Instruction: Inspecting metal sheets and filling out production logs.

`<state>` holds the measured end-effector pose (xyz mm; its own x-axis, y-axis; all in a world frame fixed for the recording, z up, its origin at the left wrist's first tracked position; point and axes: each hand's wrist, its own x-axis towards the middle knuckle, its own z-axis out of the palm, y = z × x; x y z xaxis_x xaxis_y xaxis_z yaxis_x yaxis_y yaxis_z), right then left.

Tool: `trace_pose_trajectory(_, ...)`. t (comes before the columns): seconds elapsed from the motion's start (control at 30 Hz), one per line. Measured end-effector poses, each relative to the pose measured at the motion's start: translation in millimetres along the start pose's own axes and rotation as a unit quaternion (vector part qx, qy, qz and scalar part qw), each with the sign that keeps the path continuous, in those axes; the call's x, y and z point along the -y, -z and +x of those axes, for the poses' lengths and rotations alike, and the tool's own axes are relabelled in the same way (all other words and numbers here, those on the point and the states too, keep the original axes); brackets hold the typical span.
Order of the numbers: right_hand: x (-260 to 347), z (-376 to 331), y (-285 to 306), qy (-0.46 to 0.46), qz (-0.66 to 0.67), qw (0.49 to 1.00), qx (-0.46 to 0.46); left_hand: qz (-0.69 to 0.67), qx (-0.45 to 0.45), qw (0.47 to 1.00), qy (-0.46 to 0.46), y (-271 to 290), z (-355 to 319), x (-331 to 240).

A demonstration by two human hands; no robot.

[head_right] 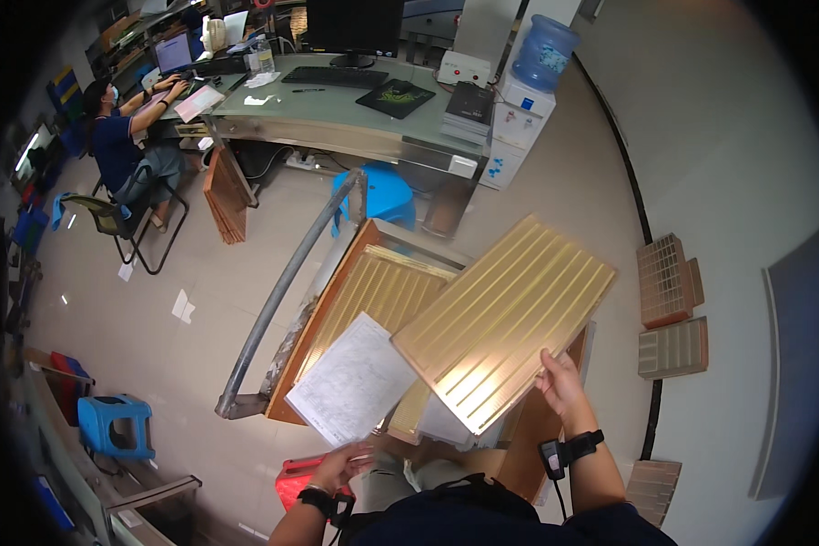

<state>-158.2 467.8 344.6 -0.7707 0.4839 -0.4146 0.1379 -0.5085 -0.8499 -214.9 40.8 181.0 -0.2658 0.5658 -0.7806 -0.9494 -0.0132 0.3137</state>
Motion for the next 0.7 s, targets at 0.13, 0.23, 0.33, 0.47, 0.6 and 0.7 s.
trace_pose_trajectory(0.13,-40,17,-18,-0.085,-0.029,0.994,0.059,-0.010,-0.092,0.995,-0.033,45,-14,6)
trace_pose_trajectory(0.23,-64,33,-65,-0.138,-0.009,0.983,0.119,-0.038,-0.139,0.988,-0.058,52,-21,4)
trace_pose_trajectory(0.33,-93,57,-79,-0.171,0.021,0.975,0.137,-0.084,-0.176,0.973,-0.127,53,-19,10)
trace_pose_trajectory(0.47,-132,73,-42,-0.137,-0.194,0.969,0.073,-0.067,-0.203,0.966,-0.145,57,-23,18)
trace_pose_trajectory(0.6,-144,46,14,-0.098,-0.269,0.955,-0.073,-0.126,-0.230,0.953,-0.148,92,-30,39)
trace_pose_trajectory(0.7,-165,31,73,-0.048,-0.321,0.929,-0.180,-0.013,-0.313,0.942,-0.118,118,-40,57)
